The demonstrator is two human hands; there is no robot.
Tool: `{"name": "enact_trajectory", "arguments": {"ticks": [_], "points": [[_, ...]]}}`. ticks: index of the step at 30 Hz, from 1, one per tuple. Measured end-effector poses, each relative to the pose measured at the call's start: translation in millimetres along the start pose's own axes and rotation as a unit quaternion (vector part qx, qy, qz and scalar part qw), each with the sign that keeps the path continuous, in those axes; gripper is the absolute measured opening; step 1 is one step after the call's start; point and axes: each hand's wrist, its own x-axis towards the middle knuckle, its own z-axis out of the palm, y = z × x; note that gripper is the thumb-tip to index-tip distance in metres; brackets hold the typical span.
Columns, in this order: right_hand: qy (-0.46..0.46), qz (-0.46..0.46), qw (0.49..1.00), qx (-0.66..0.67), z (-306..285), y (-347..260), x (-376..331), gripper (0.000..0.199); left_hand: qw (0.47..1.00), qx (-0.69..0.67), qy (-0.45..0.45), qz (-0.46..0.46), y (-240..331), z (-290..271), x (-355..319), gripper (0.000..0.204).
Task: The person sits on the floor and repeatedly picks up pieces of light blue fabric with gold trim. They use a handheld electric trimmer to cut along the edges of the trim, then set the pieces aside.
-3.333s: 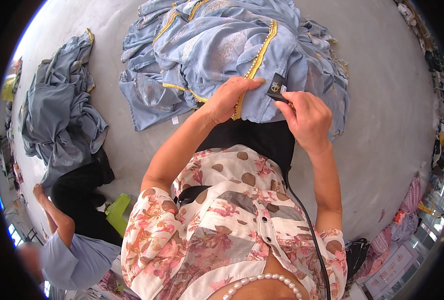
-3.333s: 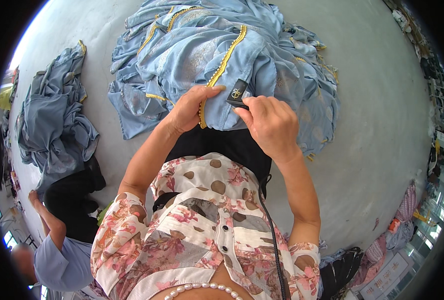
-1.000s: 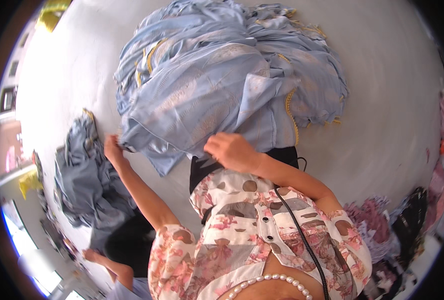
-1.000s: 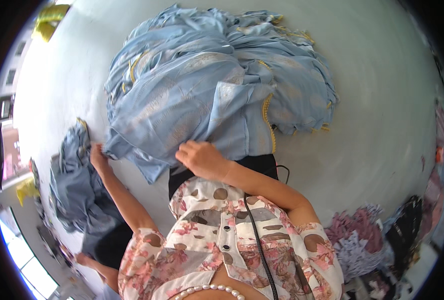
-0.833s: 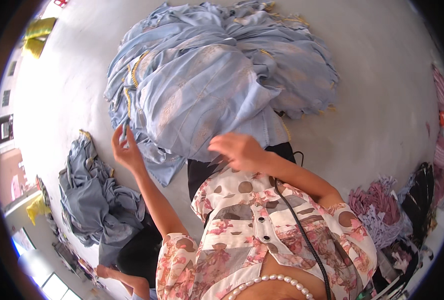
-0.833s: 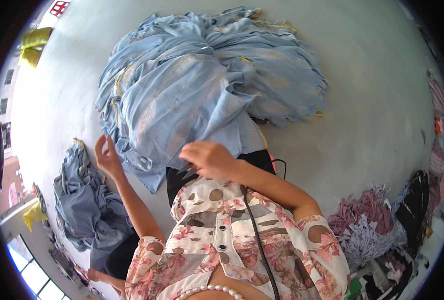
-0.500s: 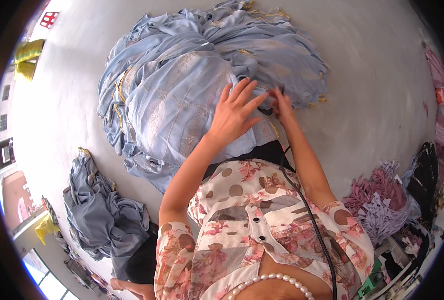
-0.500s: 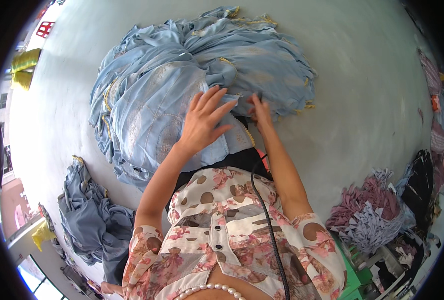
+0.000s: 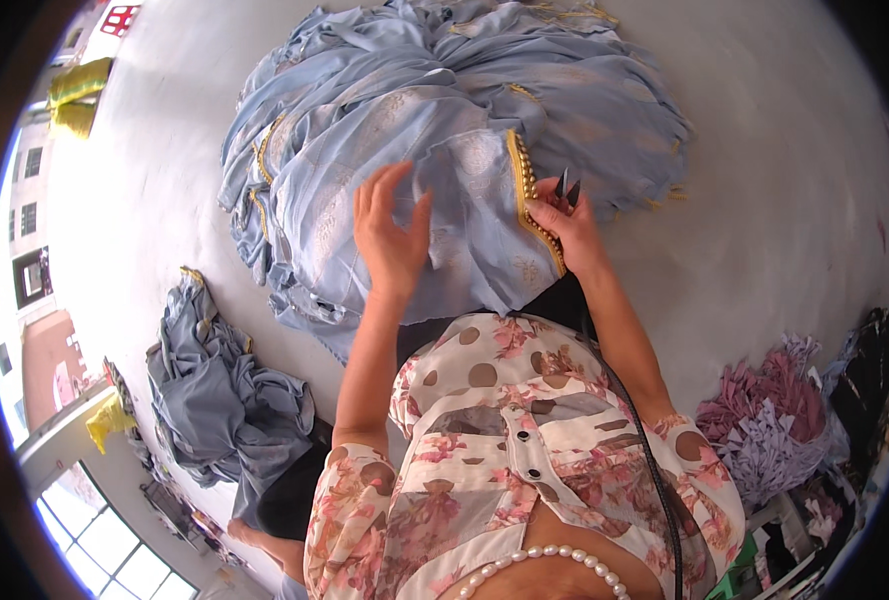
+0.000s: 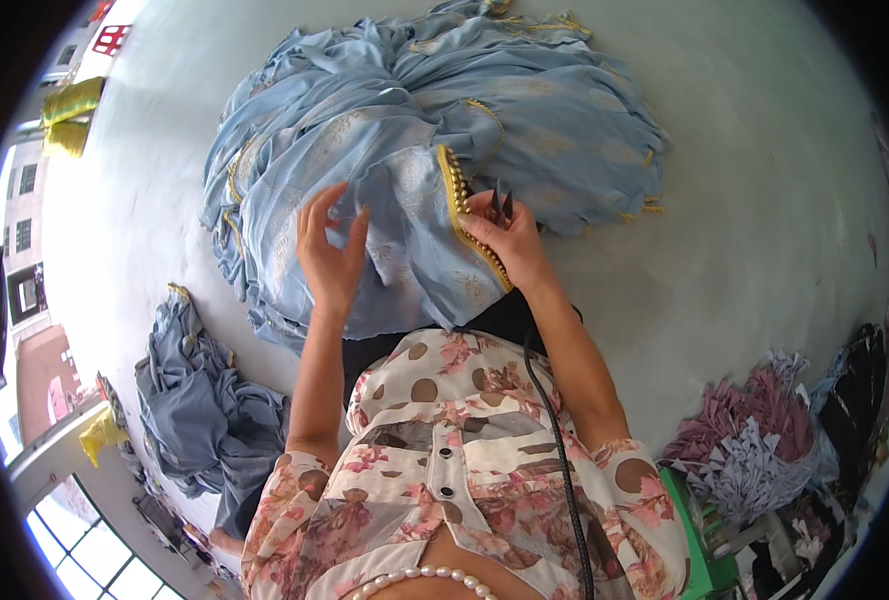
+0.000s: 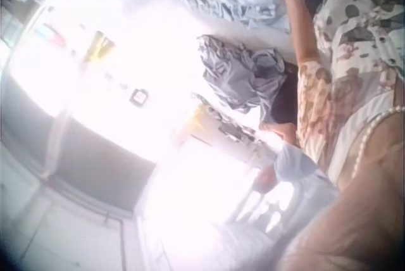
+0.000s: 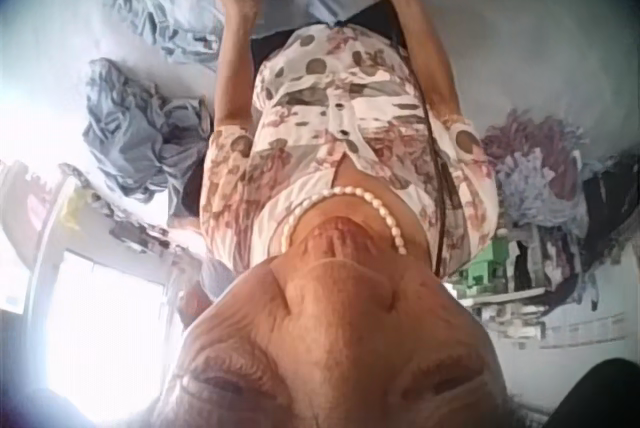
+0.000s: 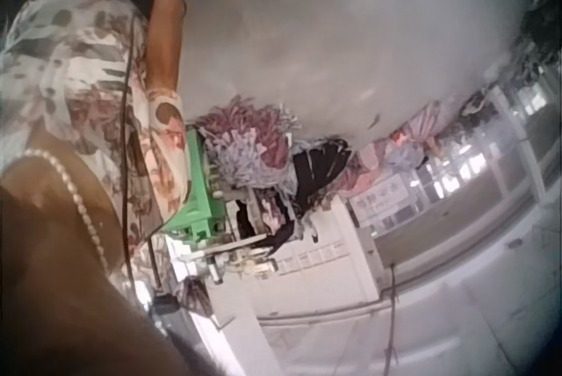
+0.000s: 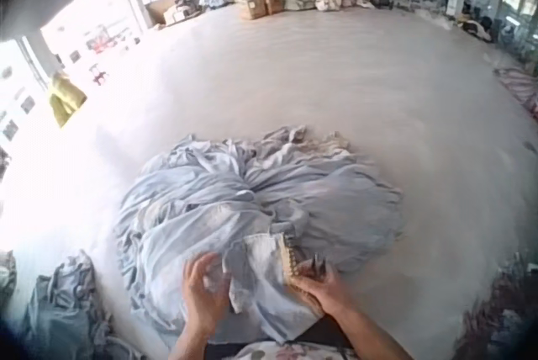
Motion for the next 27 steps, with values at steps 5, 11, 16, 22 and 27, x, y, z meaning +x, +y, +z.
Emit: {"name": "enact_trajectory", "arguments": {"ticks": [5, 11, 16, 22, 27], "points": [[-0.063, -0.080, 0.984, -0.144, 39, -17, -11, 0.010, 0.922, -0.292, -0.140, -0.212, 28, -2, -15, 0.040], [-0.122, -0.211, 0.944, -0.221, 58, -17, -6, 0.008, 0.835, -0.442, -0.182, -0.272, 28, -7, -15, 0.033], [-0.113, -0.190, 0.969, -0.110, 65, -13, -11, 0.006, 0.817, -0.506, -0.100, -0.258, 20, -11, -21, 0.016], [-0.058, -0.186, 0.979, -0.063, 59, -21, -21, 0.006, 0.931, -0.330, -0.038, -0.151, 11, -28, -17, 0.010], [-0.092, -0.231, 0.944, -0.215, 50, -26, -30, 0.007, 0.941, -0.300, 0.100, -0.119, -4, -34, -10, 0.018]]}}
